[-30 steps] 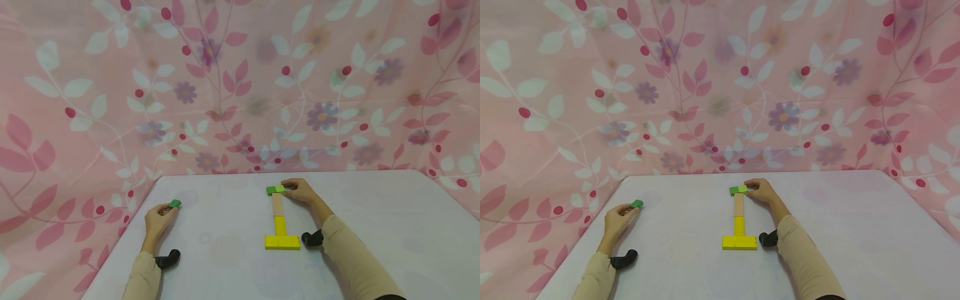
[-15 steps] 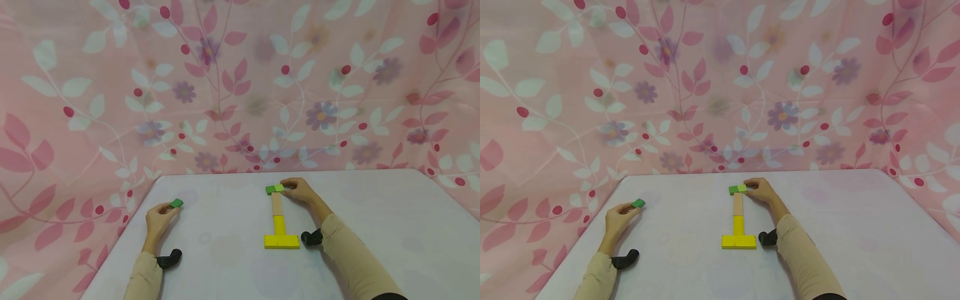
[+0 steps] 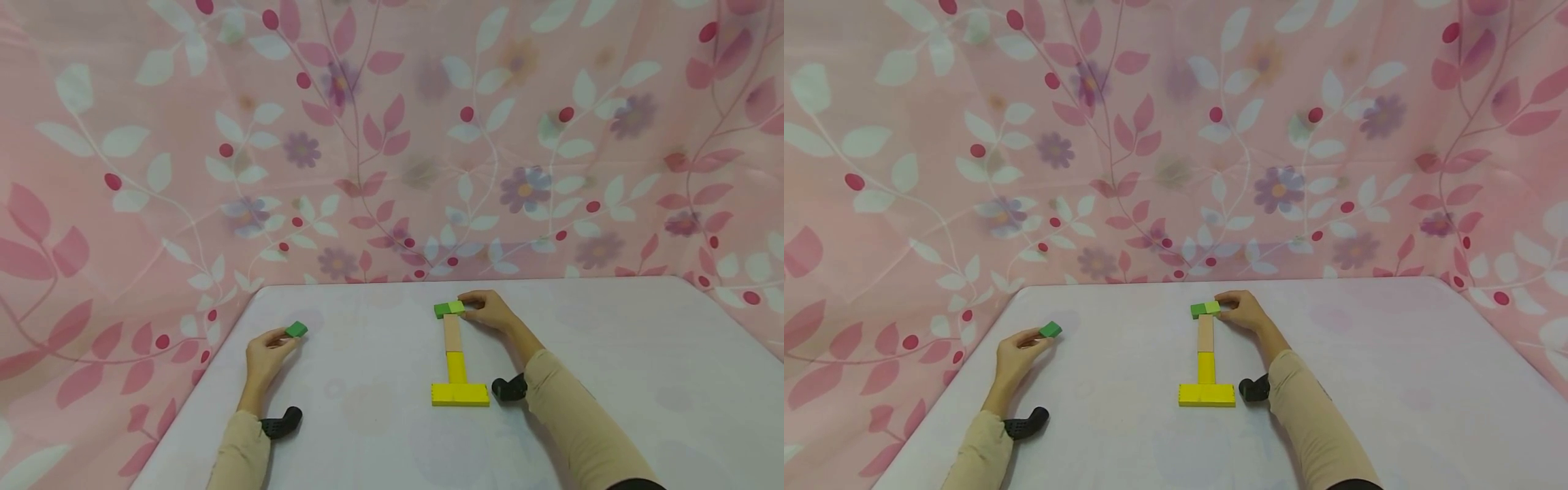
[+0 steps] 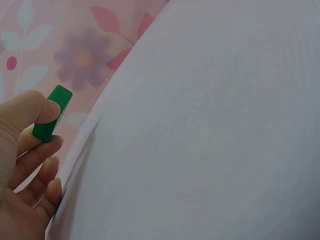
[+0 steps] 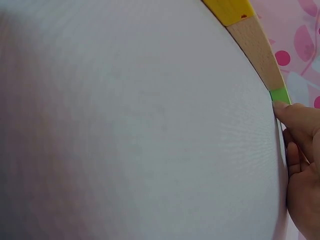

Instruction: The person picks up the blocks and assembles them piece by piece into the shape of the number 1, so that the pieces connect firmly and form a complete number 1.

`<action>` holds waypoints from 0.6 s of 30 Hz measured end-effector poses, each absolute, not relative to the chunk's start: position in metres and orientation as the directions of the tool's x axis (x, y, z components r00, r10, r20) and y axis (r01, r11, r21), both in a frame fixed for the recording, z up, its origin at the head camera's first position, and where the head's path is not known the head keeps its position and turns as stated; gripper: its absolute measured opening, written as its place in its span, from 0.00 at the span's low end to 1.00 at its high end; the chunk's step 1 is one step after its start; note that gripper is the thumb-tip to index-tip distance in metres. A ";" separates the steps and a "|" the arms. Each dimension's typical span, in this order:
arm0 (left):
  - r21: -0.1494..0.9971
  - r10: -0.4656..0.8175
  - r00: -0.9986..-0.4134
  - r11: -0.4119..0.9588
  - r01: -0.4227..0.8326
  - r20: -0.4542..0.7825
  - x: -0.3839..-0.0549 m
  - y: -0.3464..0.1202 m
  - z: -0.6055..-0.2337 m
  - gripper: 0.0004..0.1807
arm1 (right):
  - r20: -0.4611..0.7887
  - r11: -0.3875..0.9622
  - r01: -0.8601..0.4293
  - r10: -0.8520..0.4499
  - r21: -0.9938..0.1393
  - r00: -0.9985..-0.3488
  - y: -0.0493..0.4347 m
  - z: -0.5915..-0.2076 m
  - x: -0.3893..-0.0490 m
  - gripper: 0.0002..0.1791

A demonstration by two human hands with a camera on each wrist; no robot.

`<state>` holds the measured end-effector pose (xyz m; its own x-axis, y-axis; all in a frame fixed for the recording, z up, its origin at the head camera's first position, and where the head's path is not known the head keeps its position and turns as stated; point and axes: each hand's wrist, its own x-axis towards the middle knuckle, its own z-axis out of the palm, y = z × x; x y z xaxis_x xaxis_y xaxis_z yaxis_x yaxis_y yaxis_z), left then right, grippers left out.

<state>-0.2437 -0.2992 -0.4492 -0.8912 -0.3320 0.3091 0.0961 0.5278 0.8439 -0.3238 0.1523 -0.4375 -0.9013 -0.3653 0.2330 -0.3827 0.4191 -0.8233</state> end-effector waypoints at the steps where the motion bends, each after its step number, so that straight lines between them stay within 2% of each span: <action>1: 0.845 -0.326 -0.892 0.524 0.105 0.313 -0.244 -0.298 -0.450 0.17 | 0.229 0.417 -0.377 -0.364 -0.827 -0.903 0.153 -0.438 -0.324 0.21; 7: 0.847 -0.288 -0.900 0.512 0.144 0.328 -0.246 -0.292 -0.450 0.16 | 0.223 0.430 -0.371 -0.356 -0.823 -0.907 0.158 -0.454 -0.337 0.22; 18: 0.850 -0.250 -0.915 0.503 0.158 0.318 -0.251 -0.279 -0.451 0.17 | 0.224 0.422 -0.367 -0.351 -0.829 -0.909 0.157 -0.455 -0.339 0.21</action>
<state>-0.2513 -0.2790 -0.4515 -0.9147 -0.2500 0.3176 0.1575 0.5032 0.8497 -0.3389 0.1571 -0.4554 -0.9091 -0.3513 0.2237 -0.3671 0.4220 -0.8290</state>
